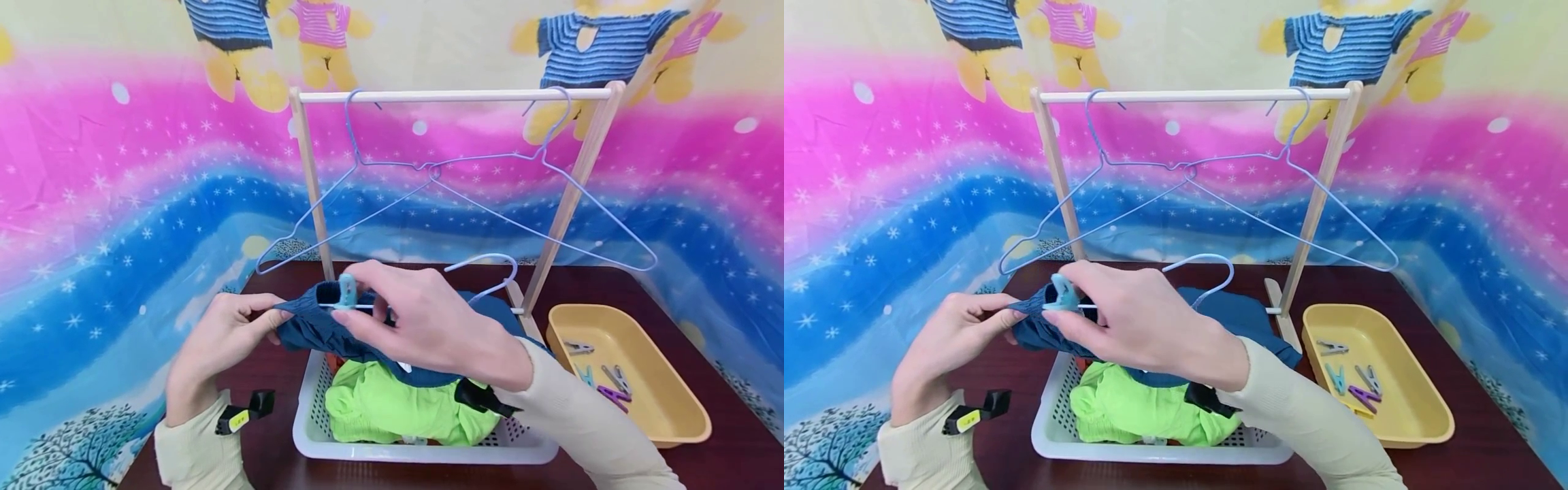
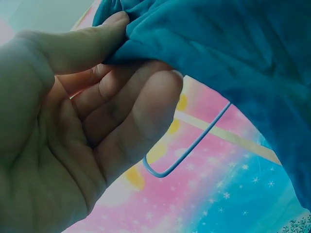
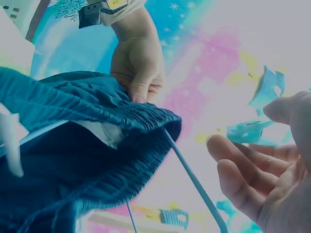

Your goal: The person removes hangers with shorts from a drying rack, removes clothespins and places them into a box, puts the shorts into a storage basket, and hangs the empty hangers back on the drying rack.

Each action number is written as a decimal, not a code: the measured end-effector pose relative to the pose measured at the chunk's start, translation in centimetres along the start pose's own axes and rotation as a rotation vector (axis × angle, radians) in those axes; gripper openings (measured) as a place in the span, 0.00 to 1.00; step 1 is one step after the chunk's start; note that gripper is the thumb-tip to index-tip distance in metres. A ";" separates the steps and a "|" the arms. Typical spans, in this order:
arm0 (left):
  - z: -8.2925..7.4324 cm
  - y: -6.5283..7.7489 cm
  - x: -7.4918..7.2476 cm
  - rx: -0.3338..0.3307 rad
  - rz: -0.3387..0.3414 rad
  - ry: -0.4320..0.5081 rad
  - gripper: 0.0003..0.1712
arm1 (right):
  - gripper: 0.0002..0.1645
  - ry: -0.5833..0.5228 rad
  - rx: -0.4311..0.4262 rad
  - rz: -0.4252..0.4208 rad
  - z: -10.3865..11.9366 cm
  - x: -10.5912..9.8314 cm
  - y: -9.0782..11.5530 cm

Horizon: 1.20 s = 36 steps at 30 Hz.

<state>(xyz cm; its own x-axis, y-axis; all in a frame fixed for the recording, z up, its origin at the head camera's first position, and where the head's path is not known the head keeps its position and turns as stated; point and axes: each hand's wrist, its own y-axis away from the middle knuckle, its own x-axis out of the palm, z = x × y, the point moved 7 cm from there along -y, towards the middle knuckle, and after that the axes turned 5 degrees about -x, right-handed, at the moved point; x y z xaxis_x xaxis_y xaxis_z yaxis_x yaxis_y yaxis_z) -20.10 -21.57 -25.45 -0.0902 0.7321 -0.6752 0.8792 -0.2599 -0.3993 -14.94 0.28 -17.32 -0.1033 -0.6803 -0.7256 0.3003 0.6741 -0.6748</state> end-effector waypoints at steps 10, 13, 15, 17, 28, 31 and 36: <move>0.3 -0.2 0.1 -0.017 0.019 -0.012 0.09 | 0.14 -0.073 0.088 -0.077 -1.7 -3.1 4.7; 0.5 -0.3 0.2 -0.024 0.025 -0.014 0.09 | 0.15 -0.063 0.073 -0.137 -1.9 -4.2 6.1; 0.6 -0.3 0.2 -0.026 0.025 -0.012 0.09 | 0.18 -0.074 0.057 -0.171 -1.9 -4.9 6.9; 0.6 -0.4 0.2 -0.025 0.027 -0.010 0.09 | 0.21 -0.075 0.046 -0.195 -2.3 -5.4 7.7; 1.1 -0.1 0.4 -0.058 0.028 0.000 0.08 | 0.19 -0.096 0.071 -0.270 -5.0 -7.7 13.2; 1.2 -0.1 0.5 -0.052 0.028 -0.001 0.08 | 0.16 -0.067 0.125 -0.279 -5.9 -8.4 14.9; 1.2 -0.3 0.4 -0.041 0.024 -0.005 0.08 | 0.17 0.008 0.242 -0.283 -7.2 -9.8 17.4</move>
<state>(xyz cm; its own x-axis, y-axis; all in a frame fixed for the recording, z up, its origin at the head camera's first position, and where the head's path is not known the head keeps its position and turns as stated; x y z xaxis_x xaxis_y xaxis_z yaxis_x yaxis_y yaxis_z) -20.96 -22.00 -26.32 -0.0710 0.7224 -0.6878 0.8996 -0.2514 -0.3570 -15.57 20.73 -22.94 -0.2217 -0.8270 -0.5166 0.4742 0.3715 -0.7982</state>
